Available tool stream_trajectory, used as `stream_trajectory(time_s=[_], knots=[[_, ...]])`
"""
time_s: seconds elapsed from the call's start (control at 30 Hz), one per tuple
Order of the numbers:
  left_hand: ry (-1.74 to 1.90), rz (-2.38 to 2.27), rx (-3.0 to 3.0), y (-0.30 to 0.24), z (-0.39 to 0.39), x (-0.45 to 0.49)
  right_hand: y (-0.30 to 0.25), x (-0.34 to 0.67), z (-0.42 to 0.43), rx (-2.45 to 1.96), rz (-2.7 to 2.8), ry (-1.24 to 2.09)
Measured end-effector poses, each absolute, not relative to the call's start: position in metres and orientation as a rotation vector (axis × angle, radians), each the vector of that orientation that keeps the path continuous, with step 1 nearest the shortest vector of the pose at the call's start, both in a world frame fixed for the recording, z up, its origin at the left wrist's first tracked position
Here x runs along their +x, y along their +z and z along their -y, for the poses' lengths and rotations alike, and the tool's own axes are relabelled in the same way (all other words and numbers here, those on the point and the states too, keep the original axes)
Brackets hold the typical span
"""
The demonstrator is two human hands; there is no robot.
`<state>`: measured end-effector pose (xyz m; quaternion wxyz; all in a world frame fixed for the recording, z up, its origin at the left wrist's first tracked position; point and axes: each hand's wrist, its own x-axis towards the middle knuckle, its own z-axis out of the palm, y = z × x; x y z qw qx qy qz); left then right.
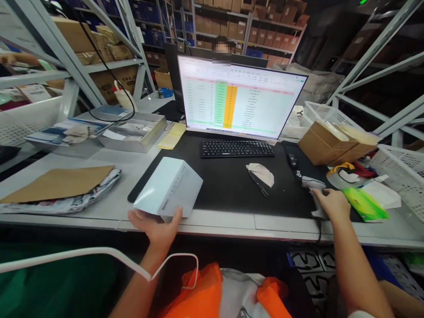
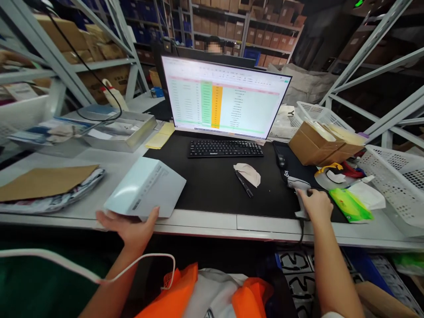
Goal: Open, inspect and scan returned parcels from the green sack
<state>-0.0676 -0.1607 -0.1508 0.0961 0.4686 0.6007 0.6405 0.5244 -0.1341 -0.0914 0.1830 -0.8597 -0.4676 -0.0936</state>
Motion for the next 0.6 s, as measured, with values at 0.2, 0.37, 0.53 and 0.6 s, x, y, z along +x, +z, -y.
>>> stream_trajectory(time_s=[0.2,0.37,0.53,0.6], knots=[[1.575,-1.738,1.271,-0.162,0.152,-0.046,-0.075,0.408,0.079,-2.074,1.913,0.013],[1.546,-1.717,1.239,-0.152,0.149,-0.052,-0.076,0.346,-0.018,-2.056,1.981,0.155],[1.524,-1.804,1.238,-0.152,0.153,-0.051,-0.09,0.326,-0.063,-2.057,1.928,0.082],[1.533,-1.828,1.216,-0.154,0.153,-0.052,-0.097,0.324,-0.067,-2.049,1.909,0.042]])
